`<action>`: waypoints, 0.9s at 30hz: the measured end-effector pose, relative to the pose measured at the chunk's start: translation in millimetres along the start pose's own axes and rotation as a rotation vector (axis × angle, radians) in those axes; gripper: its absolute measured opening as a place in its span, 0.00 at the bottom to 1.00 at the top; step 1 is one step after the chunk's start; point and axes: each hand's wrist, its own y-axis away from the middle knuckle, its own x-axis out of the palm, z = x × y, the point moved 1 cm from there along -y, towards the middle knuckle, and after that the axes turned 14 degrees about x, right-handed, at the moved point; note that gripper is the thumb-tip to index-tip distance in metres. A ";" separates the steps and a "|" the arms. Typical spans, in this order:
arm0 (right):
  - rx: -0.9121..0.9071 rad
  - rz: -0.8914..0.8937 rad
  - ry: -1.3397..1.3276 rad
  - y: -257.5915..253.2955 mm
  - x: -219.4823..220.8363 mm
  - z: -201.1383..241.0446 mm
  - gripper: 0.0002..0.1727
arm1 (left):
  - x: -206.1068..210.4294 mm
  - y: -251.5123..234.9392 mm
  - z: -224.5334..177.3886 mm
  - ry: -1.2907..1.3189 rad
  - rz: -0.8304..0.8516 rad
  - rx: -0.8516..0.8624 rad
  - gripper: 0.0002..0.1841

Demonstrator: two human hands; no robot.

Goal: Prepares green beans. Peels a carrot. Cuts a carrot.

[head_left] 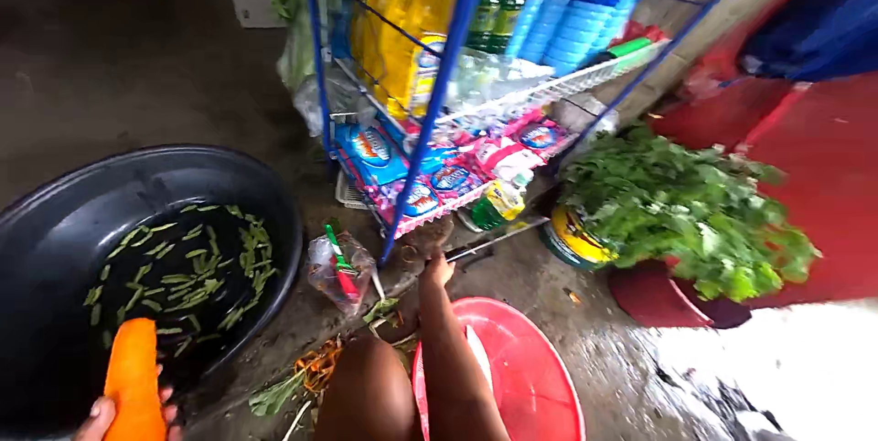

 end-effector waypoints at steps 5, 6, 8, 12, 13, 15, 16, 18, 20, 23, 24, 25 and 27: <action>0.002 -0.092 0.094 -11.6 25.8 -4.5 0.43 | 4.0 2.7 5.3 -0.010 -0.323 -0.110 0.21; 0.004 -0.099 0.100 -15.3 27.0 -5.4 0.44 | 4.1 3.4 8.6 -0.019 -0.393 -0.132 0.20; 0.016 -0.106 0.123 -20.4 29.0 -4.8 0.41 | 5.7 4.4 11.4 -0.016 -0.488 -0.163 0.19; 0.054 -0.079 0.077 -17.7 25.0 4.6 0.33 | 2.4 3.6 9.9 0.013 -0.529 -0.194 0.19; 0.058 -0.061 0.024 -13.3 24.6 8.6 0.29 | 2.3 3.0 8.9 0.017 -0.532 -0.193 0.19; 0.060 -0.027 -0.069 0.6 19.9 15.2 0.23 | 0.3 3.1 7.5 0.019 -0.544 -0.194 0.19; 0.056 -0.029 -0.085 6.3 15.0 17.5 0.22 | -0.8 3.5 7.6 0.017 -0.544 -0.186 0.19; 0.039 -0.030 -0.073 13.2 -0.7 20.5 0.25 | -4.9 4.1 8.8 0.005 -0.527 -0.164 0.18; 0.007 -0.031 -0.042 17.6 -20.1 18.1 0.25 | -8.3 5.7 6.1 0.002 -0.540 -0.135 0.17; 0.009 -0.007 -0.069 56.3 -49.5 20.1 0.22 | -20.4 8.0 2.0 0.040 -0.555 -0.091 0.18; 0.019 0.003 -0.072 71.4 -60.1 21.7 0.23 | -24.8 8.8 1.5 0.052 -0.543 -0.078 0.18; 0.012 0.003 -0.064 82.6 -71.2 22.0 0.22 | -27.2 9.8 0.4 0.055 -0.520 -0.065 0.18; -0.015 0.008 -0.060 98.3 -96.3 21.2 0.20 | -26.5 11.2 -3.3 0.046 -0.462 -0.045 0.18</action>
